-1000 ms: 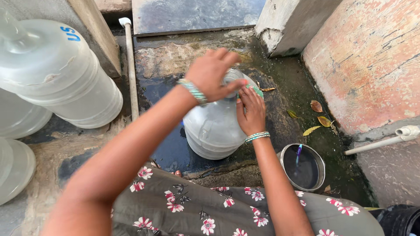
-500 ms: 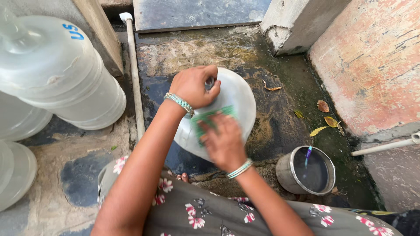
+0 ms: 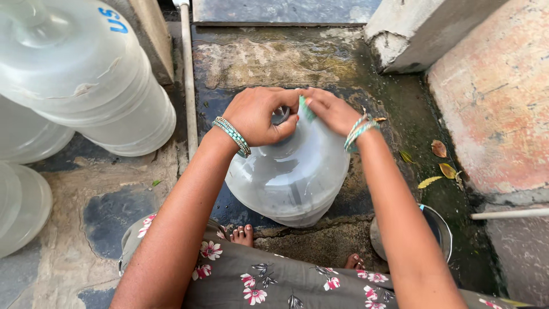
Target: The person scrubs the mouth and neck of a large water dispenser jug with a toothbrush, then wipes the jug's outer body with a green scrub sponge and pours water over it from a plastic pitcher to rinse it.
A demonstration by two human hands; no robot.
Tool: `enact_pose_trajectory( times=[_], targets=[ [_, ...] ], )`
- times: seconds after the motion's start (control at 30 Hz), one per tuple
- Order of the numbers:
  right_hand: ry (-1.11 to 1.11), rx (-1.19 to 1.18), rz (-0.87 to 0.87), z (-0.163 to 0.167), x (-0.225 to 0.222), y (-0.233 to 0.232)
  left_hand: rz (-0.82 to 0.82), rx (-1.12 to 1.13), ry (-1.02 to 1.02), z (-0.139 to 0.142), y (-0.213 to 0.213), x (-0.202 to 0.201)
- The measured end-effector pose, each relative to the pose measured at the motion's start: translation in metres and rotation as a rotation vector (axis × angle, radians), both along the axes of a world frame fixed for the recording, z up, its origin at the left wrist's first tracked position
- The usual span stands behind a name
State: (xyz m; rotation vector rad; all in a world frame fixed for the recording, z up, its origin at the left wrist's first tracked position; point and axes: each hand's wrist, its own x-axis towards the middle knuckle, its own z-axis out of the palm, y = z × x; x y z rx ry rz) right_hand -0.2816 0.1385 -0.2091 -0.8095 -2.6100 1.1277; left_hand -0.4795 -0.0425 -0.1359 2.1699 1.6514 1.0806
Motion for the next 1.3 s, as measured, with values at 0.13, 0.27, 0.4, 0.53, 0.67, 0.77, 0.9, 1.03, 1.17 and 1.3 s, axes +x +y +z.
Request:
enact_pose_trajectory(
  times=[0.13,0.27,0.4,0.53,0.67,0.77,0.9,1.03,1.17,1.3],
  targets=[
    [-0.280,0.719,-0.089,0.004,0.005,-0.091,0.056,0.017,-0.044,-0.009,0.004,-0.016],
    [-0.101,0.920,-0.261,0.009,0.010,-0.183,0.046,0.038,-0.110,-0.014,0.004,-0.030],
    [-0.039,0.909,-0.180,0.015,0.004,-0.226,0.003,-0.014,-0.188,-0.013,0.002,-0.040],
    [0.019,0.770,-0.044,0.015,0.014,-0.195,0.010,-0.068,-0.197,-0.011,0.000,-0.042],
    [0.266,0.563,-0.219,-0.010,0.048,-0.125,-0.001,-0.031,-0.146,-0.016,0.004,-0.037],
    [0.364,-0.030,-0.302,-0.056,0.073,-0.091,0.014,0.047,-0.169,-0.023,0.005,-0.041],
    [0.126,-0.455,-0.511,-0.132,0.091,-0.090,0.048,0.036,-0.234,-0.029,0.000,-0.059],
    [0.108,-0.384,-0.551,-0.156,0.104,-0.100,0.104,0.034,-0.204,-0.034,0.001,-0.070],
    [0.361,-0.154,-0.411,-0.134,0.082,-0.095,0.153,0.067,-0.186,-0.038,0.006,-0.071],
    [0.577,0.002,-0.394,-0.091,0.046,-0.134,0.212,0.097,-0.211,-0.042,0.007,-0.072]
  ],
)
